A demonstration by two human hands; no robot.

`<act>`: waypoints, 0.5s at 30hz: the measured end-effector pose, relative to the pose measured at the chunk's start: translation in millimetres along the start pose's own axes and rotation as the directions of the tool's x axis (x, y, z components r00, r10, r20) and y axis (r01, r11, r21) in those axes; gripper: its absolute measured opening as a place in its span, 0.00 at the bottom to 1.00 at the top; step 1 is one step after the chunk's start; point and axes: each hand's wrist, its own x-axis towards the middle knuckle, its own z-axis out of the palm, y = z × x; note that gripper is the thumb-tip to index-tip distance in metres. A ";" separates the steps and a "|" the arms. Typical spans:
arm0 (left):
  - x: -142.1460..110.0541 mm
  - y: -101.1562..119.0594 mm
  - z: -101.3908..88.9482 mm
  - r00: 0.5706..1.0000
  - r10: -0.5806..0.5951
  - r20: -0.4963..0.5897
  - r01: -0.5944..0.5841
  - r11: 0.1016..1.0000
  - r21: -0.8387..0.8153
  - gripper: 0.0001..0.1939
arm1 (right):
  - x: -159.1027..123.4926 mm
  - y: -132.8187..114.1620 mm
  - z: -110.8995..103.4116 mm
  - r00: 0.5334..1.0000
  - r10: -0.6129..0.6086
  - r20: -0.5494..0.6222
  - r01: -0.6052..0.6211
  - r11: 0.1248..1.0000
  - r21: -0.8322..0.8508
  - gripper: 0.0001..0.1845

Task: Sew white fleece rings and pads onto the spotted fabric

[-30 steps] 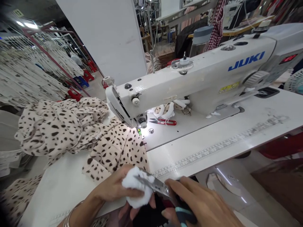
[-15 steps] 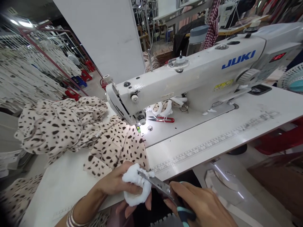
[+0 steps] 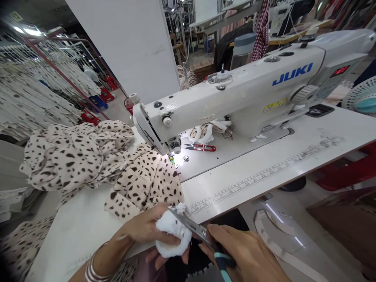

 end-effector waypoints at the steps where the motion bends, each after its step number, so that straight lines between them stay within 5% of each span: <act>1: 0.4 0.4 0.5 1.000 -0.008 0.011 0.008 1.000 -0.014 0.12 | 0.0 0.0 -0.4 0.999 0.026 0.028 -0.027 0.999 0.040 0.07; 6: 1.1 2.3 2.4 0.997 -0.067 0.049 0.071 0.994 -0.086 0.24 | -4.7 8.6 -8.7 0.989 0.133 0.062 -0.138 0.986 0.097 0.16; 9: 0.6 1.0 2.7 0.998 -0.041 0.037 0.043 0.997 -0.068 0.20 | -10.5 13.6 -11.2 0.985 0.167 0.046 -0.168 0.986 0.006 0.26; 15: -0.8 -1.5 4.1 0.995 -0.094 0.024 0.093 0.995 0.043 0.12 | -2.2 0.3 -9.2 0.993 0.116 -0.011 -0.116 0.985 -0.129 0.20</act>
